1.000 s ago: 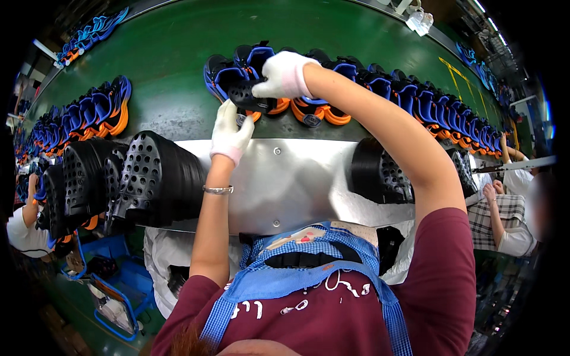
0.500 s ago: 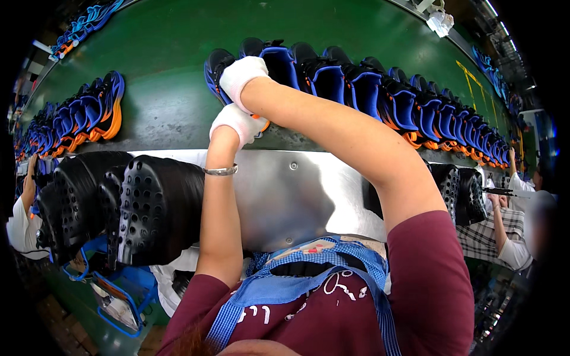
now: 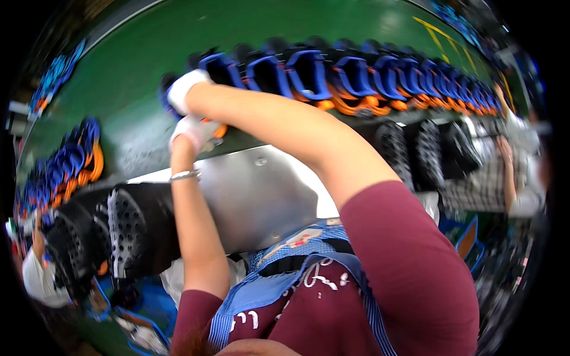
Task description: The person inserts black insoles into blue and orange shoes on a factory assembly line. They pick up shoes from a conveyor belt, place the insoles inside, and then move the shoes along the line. The person also handles stacks of insoles and places them into a large white bag.
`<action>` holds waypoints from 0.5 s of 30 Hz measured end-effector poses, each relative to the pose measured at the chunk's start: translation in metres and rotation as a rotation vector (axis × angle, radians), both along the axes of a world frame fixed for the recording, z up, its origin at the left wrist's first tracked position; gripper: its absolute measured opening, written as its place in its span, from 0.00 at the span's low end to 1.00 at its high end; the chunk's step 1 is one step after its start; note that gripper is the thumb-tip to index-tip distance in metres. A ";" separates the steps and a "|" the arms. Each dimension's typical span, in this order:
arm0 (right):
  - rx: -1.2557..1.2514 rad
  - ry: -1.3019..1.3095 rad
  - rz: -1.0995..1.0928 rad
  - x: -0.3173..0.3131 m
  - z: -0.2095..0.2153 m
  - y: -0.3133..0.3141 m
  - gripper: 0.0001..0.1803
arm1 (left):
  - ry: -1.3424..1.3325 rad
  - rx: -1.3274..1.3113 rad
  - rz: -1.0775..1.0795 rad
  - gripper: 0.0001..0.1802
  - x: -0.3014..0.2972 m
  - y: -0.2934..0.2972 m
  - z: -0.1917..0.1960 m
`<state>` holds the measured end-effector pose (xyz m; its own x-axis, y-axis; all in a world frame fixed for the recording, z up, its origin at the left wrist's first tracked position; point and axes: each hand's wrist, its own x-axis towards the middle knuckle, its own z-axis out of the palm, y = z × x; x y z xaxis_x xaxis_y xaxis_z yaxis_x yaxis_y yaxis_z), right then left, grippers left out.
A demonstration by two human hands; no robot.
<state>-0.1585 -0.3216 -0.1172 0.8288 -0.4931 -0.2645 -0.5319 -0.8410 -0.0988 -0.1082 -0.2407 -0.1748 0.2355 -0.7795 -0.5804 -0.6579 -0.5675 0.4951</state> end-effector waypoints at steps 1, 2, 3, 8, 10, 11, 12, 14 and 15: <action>0.053 -0.006 0.013 -0.008 0.010 0.003 0.16 | 0.007 -0.007 0.047 0.24 0.004 0.000 -0.010; 0.104 -0.015 0.024 -0.021 0.026 0.010 0.17 | 0.016 -0.013 0.092 0.24 0.006 0.001 -0.015; 0.103 0.013 0.051 -0.046 0.043 0.015 0.17 | 0.028 -0.045 0.120 0.23 -0.004 0.003 -0.006; -0.060 -0.144 0.023 -0.201 0.161 0.066 0.16 | -0.012 -0.300 0.182 0.23 0.041 0.014 -0.046; -0.183 -0.081 -0.221 -0.278 0.198 0.079 0.15 | -0.127 -0.555 0.278 0.28 0.020 0.025 -0.035; -0.341 -0.240 -0.279 -0.320 0.199 0.082 0.15 | -0.266 -0.636 0.288 0.31 0.023 0.033 -0.037; -0.502 -0.397 -0.318 -0.369 0.199 0.079 0.14 | -0.450 -0.634 0.313 0.33 0.018 0.040 -0.032; -0.835 -0.018 -0.087 -0.473 0.210 0.081 0.27 | -0.866 -0.518 0.384 0.39 0.004 0.059 -0.007; -0.766 -0.264 -0.451 -0.499 0.204 0.092 0.19 | -0.922 -0.537 0.431 0.39 0.001 0.065 -0.004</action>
<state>-0.6577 -0.2298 0.0870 0.5033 -0.7456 0.4368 -0.8639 -0.4457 0.2345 -0.1073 -0.1760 -0.1793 0.7051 -0.6256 0.3338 -0.6981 -0.6949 0.1725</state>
